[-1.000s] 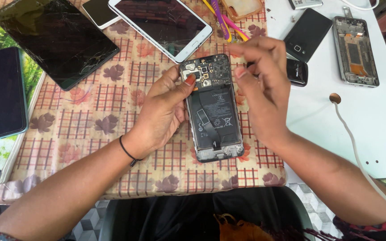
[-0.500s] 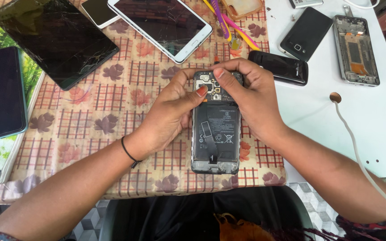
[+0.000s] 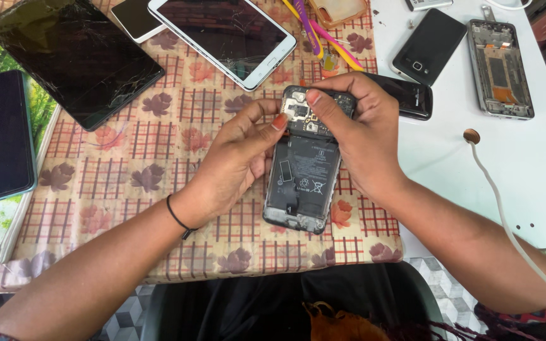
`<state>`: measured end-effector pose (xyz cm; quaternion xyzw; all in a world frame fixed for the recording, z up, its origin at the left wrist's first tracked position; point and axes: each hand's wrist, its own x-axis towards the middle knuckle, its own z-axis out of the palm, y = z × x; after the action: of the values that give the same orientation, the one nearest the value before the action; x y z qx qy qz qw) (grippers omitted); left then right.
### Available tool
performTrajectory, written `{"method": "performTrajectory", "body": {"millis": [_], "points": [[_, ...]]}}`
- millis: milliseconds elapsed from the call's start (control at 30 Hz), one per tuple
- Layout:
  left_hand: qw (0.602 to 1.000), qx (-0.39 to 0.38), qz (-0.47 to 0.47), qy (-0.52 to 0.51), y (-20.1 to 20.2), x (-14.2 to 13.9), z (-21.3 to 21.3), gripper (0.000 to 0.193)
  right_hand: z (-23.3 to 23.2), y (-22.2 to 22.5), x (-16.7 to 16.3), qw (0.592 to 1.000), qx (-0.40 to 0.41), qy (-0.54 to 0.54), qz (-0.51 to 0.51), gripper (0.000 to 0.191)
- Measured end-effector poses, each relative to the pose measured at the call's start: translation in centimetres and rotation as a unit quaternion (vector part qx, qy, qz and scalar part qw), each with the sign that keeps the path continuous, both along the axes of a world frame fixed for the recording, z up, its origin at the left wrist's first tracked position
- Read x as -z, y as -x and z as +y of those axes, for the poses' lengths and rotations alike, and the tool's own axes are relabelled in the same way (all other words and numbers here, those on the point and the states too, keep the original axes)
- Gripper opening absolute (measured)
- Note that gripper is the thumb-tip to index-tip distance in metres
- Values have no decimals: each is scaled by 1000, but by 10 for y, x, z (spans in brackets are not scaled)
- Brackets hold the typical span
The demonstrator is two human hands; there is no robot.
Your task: The person disassembles a smartphone, removes the battery, and uses a screwdriver to pry open the casing. They then connect a charger to a different phone and plug it into a power adapter.
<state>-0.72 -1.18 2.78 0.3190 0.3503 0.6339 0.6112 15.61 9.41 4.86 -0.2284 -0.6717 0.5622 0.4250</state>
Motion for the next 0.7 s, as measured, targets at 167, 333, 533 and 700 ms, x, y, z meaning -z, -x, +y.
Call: {"method": "performTrajectory", "body": {"millis": [167, 333, 533, 700], "points": [[998, -13, 52, -15, -1, 5, 2, 49, -2, 1, 0, 1000, 6, 12, 16, 11], [996, -10, 86, -30, 2, 11, 1, 57, -3, 0, -1, 1000, 14, 6, 13, 11], [999, 6, 51, -14, 3, 12, 1, 57, -2, 0, -1, 1000, 23, -6, 4, 11], [992, 11, 99, -73, 3, 13, 4, 48, -1, -1, -1, 998, 24, -55, -8, 12]]}}
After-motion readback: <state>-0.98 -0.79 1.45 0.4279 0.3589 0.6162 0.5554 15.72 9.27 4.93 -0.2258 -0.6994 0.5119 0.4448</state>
